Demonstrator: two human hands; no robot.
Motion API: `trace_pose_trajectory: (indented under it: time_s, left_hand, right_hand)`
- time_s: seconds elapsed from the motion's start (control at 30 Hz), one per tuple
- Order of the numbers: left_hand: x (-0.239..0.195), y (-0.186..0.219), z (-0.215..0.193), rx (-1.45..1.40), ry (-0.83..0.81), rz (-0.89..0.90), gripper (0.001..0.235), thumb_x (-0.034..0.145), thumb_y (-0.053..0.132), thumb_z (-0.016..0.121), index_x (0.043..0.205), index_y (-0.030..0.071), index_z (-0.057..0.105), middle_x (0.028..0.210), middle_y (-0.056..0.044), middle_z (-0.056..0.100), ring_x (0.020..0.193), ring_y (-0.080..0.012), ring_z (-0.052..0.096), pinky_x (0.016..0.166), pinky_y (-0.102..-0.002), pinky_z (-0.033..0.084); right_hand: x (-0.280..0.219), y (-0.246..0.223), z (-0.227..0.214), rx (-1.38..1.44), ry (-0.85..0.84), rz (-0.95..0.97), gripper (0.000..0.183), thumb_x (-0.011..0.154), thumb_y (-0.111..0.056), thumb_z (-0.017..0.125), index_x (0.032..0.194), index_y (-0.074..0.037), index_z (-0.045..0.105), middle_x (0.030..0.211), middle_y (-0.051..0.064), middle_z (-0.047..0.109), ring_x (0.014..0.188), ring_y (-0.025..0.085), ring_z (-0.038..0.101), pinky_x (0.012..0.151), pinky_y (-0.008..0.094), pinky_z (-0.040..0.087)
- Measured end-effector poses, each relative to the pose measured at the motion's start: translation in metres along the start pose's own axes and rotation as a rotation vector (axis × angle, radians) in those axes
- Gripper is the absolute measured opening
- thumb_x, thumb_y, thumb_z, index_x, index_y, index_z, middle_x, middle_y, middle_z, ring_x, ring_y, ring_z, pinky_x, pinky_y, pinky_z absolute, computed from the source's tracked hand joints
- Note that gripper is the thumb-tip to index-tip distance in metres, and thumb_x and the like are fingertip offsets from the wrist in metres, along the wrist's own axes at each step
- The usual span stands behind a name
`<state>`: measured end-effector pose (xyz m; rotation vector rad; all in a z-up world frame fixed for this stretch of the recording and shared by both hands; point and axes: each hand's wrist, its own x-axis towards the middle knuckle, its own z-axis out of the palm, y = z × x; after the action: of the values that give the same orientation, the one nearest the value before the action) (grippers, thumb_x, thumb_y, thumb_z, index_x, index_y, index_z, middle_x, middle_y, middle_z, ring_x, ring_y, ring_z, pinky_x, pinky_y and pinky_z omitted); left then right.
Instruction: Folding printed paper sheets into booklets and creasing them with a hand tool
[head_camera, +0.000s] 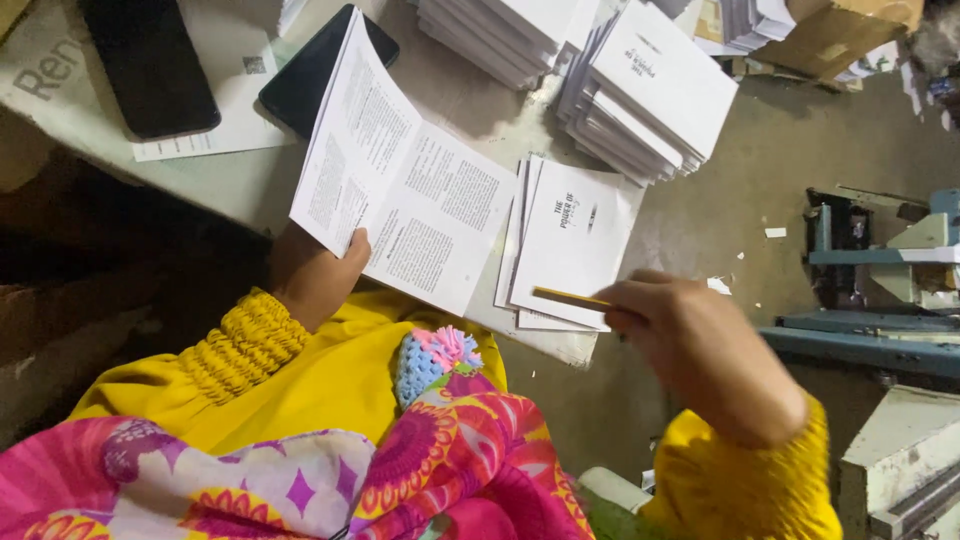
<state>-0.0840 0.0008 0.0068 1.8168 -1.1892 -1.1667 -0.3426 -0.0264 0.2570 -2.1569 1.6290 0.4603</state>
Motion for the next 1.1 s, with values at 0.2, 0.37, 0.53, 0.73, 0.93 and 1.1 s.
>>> trace_pose_trajectory:
  time_s: [0.2,0.37,0.53,0.73,0.93,1.1]
  left_hand:
    - [0.003,0.005,0.013,0.150,0.026,-0.115,0.056,0.094,0.046,0.058,0.127,0.001,0.057,0.122,-0.016,0.064,0.107,-0.0304,0.065,0.094,-0.041,0.048]
    - [0.003,0.018,0.005,0.196,0.072,-0.071,0.052,0.093,0.042,0.061,0.127,0.002,0.058,0.122,-0.017,0.064,0.108,-0.0323,0.064,0.093,-0.041,0.049]
    - [0.006,0.016,0.010,0.145,0.121,-0.050,0.052,0.093,0.049,0.060,0.117,0.003,0.062,0.111,-0.015,0.067,0.100,-0.0322,0.067,0.087,-0.042,0.051]
    - [0.012,0.010,0.019,0.251,0.401,0.114,0.055,0.089,0.043,0.069,0.105,-0.009,0.066,0.092,-0.025,0.070,0.087,-0.0366,0.070,0.072,-0.048,0.057]
    - [0.044,-0.085,0.083,0.814,0.498,0.614,0.038,0.091,0.030,0.062,0.123,0.010,0.059,0.097,-0.013,0.068,0.077,-0.0247,0.070,0.069,-0.031,0.058]
    - [0.010,0.003,0.036,0.589,0.426,0.658,0.063,0.072,0.009,0.066,0.132,0.009,0.046,0.102,-0.015,0.056,0.074,-0.0322,0.067,0.054,-0.043,0.057]
  right_hand:
    - [0.044,0.004,0.039,0.080,-0.132,-0.118,0.020,0.089,-0.015,0.057,0.101,-0.011,0.072,0.088,0.015,0.072,0.084,0.041,0.070,0.075,0.048,0.055]
    - [0.062,0.006,0.055,0.021,-0.183,-0.056,0.021,0.092,-0.021,0.056,0.106,-0.017,0.071,0.088,0.009,0.072,0.085,0.035,0.070,0.078,0.044,0.055]
    - [0.063,0.005,0.051,0.009,-0.151,-0.109,0.021,0.089,-0.015,0.058,0.105,-0.018,0.072,0.085,0.007,0.073,0.082,0.033,0.071,0.076,0.046,0.056]
    - [0.046,0.009,0.036,0.696,0.322,-0.326,0.015,0.083,-0.003,0.062,0.096,-0.009,0.068,0.083,0.011,0.071,0.080,0.030,0.072,0.071,0.042,0.056]
    - [0.080,0.032,0.098,1.548,0.493,-0.313,0.022,0.087,-0.018,0.058,0.102,-0.002,0.059,0.081,0.022,0.066,0.067,0.033,0.071,0.056,0.037,0.057]
    - [0.135,-0.007,0.129,1.772,0.006,-0.372,0.073,0.083,-0.066,0.046,0.125,-0.007,0.052,0.106,0.017,0.062,0.076,0.021,0.060,0.046,0.023,0.044]
